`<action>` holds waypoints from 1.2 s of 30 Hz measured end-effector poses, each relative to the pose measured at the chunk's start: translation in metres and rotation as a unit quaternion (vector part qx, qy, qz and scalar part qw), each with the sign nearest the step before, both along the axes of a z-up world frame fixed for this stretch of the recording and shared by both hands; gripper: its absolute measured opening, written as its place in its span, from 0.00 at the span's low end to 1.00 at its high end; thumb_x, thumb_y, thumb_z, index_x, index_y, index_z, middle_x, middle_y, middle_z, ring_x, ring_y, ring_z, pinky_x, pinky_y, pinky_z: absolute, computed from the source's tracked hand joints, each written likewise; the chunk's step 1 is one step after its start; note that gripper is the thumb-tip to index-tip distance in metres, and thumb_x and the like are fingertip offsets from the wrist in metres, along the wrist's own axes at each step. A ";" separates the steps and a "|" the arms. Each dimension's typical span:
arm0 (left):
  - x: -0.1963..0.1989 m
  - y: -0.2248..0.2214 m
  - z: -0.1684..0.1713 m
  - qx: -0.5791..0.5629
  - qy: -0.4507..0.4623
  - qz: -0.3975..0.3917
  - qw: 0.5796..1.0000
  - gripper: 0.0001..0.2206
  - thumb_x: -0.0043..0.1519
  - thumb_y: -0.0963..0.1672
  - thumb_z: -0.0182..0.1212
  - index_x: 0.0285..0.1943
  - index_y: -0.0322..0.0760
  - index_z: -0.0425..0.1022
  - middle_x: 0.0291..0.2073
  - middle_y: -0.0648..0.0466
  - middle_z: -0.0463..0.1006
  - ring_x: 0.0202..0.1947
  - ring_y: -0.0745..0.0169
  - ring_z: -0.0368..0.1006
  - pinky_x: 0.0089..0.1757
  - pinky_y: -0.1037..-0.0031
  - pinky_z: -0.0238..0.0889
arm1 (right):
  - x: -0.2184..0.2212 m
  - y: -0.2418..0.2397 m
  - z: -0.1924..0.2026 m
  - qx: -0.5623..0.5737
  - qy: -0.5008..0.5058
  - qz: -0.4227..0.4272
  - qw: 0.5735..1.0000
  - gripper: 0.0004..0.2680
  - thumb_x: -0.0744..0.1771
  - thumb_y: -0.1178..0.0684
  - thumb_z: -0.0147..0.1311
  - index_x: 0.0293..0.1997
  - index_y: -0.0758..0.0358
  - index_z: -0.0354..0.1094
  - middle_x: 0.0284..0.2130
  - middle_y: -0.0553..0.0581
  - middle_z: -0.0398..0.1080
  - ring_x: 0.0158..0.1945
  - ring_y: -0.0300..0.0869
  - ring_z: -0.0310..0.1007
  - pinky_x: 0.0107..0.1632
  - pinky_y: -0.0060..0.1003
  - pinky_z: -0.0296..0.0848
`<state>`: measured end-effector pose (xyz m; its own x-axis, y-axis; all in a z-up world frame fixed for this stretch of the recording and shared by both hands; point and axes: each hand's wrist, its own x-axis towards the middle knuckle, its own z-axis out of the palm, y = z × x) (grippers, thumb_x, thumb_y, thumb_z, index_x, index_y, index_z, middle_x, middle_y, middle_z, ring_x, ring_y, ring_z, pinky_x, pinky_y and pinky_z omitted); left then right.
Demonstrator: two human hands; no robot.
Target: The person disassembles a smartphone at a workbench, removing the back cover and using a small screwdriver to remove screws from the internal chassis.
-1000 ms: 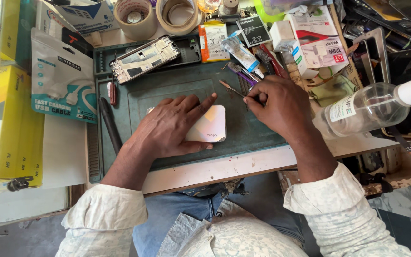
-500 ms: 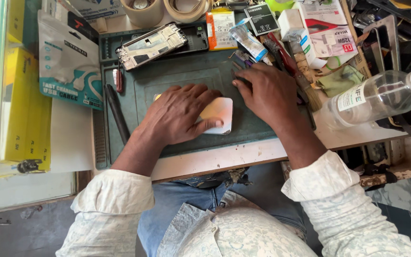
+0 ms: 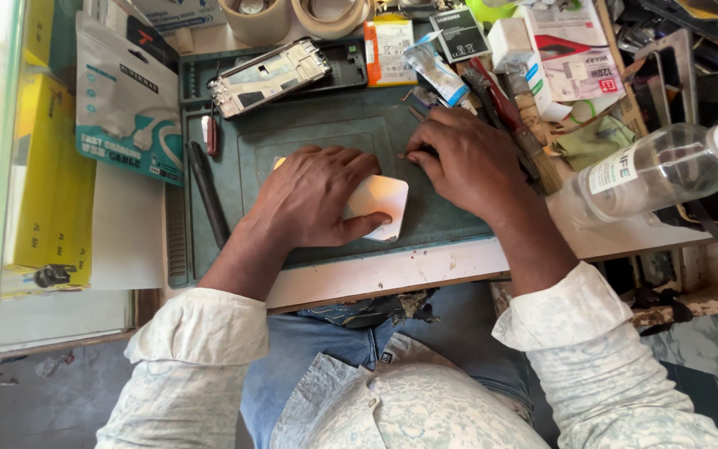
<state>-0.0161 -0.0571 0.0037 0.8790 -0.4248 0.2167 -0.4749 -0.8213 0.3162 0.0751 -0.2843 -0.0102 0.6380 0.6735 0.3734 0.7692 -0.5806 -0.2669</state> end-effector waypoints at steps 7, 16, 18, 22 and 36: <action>0.004 -0.003 0.003 -0.009 -0.007 0.005 1.000 0.25 0.54 0.57 0.68 0.47 0.37 0.74 0.39 0.45 0.80 0.44 0.41 0.76 0.43 0.54 0.66 | 0.005 -0.013 0.014 -0.042 0.064 0.043 0.996 0.06 0.64 0.54 0.64 0.38 0.62 0.72 0.36 0.57 0.72 0.42 0.53 0.75 0.43 0.49 0.73; 0.004 -0.001 0.002 -0.003 0.006 0.004 1.000 0.25 0.53 0.57 0.68 0.45 0.36 0.73 0.38 0.46 0.81 0.43 0.41 0.76 0.42 0.54 0.67 | 0.005 -0.011 0.002 -0.031 0.106 0.044 0.993 0.06 0.64 0.57 0.61 0.35 0.65 0.66 0.33 0.59 0.72 0.39 0.57 0.74 0.41 0.51 0.73; 0.004 -0.001 0.002 -0.010 -0.001 0.006 1.000 0.26 0.52 0.57 0.68 0.46 0.36 0.74 0.38 0.46 0.81 0.43 0.41 0.76 0.42 0.54 0.67 | 0.004 -0.008 -0.001 -0.035 0.111 0.023 0.993 0.06 0.63 0.58 0.60 0.35 0.65 0.65 0.32 0.59 0.71 0.37 0.56 0.74 0.41 0.50 0.73; 0.004 -0.002 0.003 -0.024 0.025 0.010 0.999 0.25 0.53 0.57 0.68 0.46 0.37 0.74 0.38 0.46 0.81 0.44 0.41 0.76 0.42 0.53 0.66 | 0.007 -0.004 -0.003 0.006 0.077 0.046 0.996 0.06 0.62 0.59 0.61 0.33 0.64 0.64 0.28 0.59 0.71 0.34 0.55 0.74 0.38 0.50 0.72; 0.051 -0.020 0.027 0.118 0.243 0.044 0.962 0.32 0.46 0.62 0.69 0.53 0.47 0.79 0.43 0.50 0.83 0.47 0.46 0.78 0.45 0.57 0.69 | 0.014 -0.011 -0.006 0.292 0.259 0.061 0.919 0.06 0.68 0.63 0.61 0.49 0.65 0.75 0.41 0.52 0.75 0.38 0.32 0.77 0.36 0.27 0.79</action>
